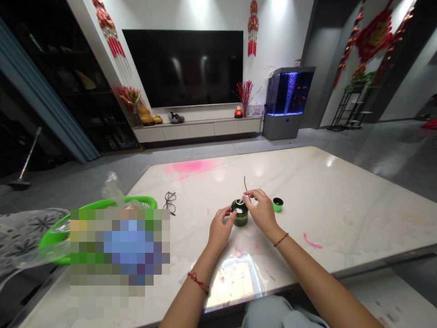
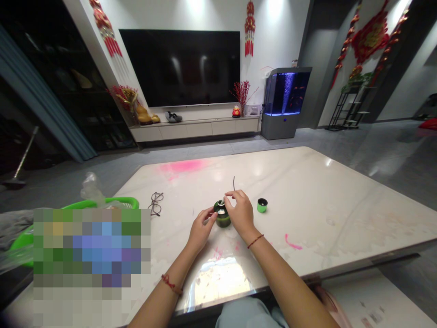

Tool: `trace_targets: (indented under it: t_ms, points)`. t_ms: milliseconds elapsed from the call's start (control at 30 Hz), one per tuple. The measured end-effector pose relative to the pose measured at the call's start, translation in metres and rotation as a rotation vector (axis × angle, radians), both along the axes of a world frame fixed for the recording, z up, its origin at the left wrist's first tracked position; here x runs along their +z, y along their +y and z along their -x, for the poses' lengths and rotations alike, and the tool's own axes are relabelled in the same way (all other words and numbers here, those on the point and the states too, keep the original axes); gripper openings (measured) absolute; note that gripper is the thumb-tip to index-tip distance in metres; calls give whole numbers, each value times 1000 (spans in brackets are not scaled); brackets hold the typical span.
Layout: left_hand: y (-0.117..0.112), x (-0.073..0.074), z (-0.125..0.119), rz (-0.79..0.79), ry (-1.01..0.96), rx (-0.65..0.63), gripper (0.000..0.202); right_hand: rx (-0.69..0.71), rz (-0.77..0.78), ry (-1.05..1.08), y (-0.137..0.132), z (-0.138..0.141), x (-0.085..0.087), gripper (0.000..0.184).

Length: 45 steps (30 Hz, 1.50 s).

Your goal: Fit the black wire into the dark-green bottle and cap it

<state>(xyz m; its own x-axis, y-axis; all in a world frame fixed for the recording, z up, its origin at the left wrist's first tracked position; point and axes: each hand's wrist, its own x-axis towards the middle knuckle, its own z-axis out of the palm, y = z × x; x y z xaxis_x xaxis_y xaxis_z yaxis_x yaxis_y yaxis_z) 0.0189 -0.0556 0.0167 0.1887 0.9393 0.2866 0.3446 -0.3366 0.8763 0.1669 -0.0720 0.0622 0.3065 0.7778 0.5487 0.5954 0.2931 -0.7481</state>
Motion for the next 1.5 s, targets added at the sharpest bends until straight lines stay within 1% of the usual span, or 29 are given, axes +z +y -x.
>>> trace_targets:
  t_ms: [467,1100,1500]
  points:
    - [0,-1,0,-8,-8,-4,35,21,41,-28,1,1,-4,15]
    - [1,-1,0,-8,-5,-5,35,59,113,-82,5,2,0,14]
    - [1,-1,0,-9,-14,1,34,53,67,-198,5,1,4,13]
